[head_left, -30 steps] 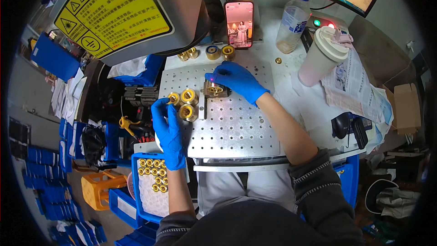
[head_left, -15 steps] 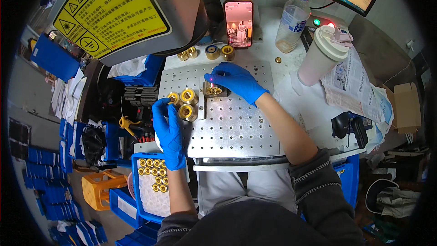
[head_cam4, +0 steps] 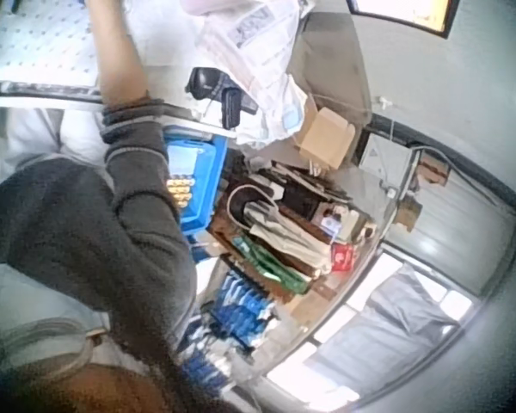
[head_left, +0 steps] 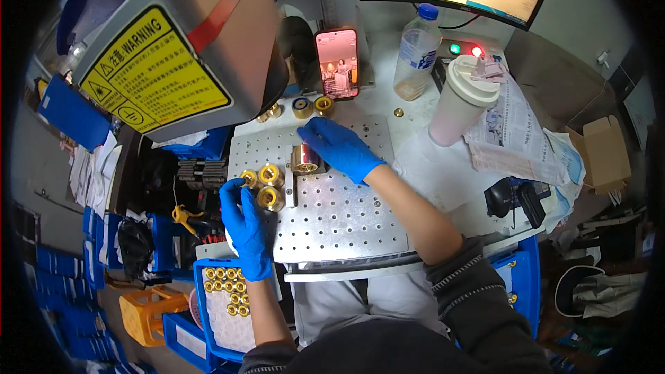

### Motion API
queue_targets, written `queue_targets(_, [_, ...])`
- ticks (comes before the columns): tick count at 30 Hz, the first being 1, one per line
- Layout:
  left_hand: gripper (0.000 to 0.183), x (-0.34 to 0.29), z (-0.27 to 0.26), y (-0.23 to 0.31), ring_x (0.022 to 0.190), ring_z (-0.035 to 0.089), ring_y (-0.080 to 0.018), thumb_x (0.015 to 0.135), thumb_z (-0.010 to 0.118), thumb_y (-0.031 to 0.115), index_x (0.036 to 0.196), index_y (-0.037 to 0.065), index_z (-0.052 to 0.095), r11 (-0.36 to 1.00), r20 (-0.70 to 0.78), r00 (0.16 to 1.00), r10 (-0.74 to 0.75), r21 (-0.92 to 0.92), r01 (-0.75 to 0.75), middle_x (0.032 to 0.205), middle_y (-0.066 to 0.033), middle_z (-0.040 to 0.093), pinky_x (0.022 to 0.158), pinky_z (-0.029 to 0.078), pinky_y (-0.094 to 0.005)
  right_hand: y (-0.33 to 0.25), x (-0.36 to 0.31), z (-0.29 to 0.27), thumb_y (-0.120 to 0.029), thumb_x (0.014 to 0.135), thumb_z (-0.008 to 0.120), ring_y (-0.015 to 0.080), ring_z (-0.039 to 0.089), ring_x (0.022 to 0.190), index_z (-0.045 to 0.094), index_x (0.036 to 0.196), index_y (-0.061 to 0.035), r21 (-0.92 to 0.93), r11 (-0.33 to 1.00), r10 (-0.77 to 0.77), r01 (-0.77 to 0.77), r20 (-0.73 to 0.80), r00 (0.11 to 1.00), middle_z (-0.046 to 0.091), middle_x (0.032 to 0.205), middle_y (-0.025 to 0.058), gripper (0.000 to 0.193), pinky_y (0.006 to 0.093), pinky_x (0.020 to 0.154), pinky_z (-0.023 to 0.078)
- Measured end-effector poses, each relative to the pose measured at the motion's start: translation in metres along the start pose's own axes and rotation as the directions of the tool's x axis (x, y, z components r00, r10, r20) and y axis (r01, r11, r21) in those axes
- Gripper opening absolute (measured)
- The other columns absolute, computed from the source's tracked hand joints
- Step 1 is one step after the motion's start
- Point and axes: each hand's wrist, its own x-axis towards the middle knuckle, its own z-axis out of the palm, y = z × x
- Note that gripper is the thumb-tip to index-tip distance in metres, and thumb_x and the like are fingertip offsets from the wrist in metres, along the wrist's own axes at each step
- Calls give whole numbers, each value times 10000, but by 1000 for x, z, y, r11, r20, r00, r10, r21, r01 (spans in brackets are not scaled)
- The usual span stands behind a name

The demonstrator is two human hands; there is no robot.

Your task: The person marks small cylindrical metal components using a laser marking machine.

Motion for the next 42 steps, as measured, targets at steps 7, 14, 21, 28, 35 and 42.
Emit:
queue_targets(7, [149,8,8,-19,891,511,-143,947,500,121,1024,5,550,985,43,987,153,80,-156,938,-56,566,819,412,-269,34,-23,-2,-246,910,547,241,590,785,572,970,-20,70,988,-107,140,-350,931,599,917,138,235,336,749,472])
queue_targets(14, [287,17,-23,-42,1087,499,-237,972,444,175,1181,-6,521,969,51,993,107,217,-115,1165,-140,527,957,409,-328,30,-285,11,-158,817,617,303,579,674,592,892,-79,-309,910,-388,276,-398,831,579,832,112,111,408,610,455])
queue_targets(21, [357,29,2,-64,981,529,-258,970,466,274,1140,-32,538,983,64,992,107,143,-115,1096,-155,568,907,409,-351,231,-593,-11,-112,817,603,350,595,934,573,1064,-19,114,736,472,-667,-793,384,585,976,205,266,412,765,489])
queue_targets(28, [328,25,-25,-64,1082,484,-234,945,482,178,1203,-22,506,994,43,998,38,101,-42,1179,-123,518,967,371,-349,304,-696,-46,-197,786,650,380,502,1144,516,1250,-116,-359,274,770,-892,-474,427,467,1317,193,490,436,956,427])
queue_targets(35, [184,-3,14,-17,934,465,-116,970,466,170,1096,52,531,995,-31,999,-23,-101,20,1008,-24,520,862,390,-258,348,-747,-51,-89,638,784,368,495,1161,576,1144,-80,-323,421,726,-848,-441,528,526,1250,209,547,418,933,457])
queue_targets(42, [185,2,-1,-14,941,491,-126,972,469,171,1085,36,526,996,1,999,-46,-71,46,1006,-59,552,878,393,-275,367,-709,-60,-43,668,728,360,537,1069,546,1150,-55,588,402,899,-702,-400,179,562,1149,199,515,442,874,467])
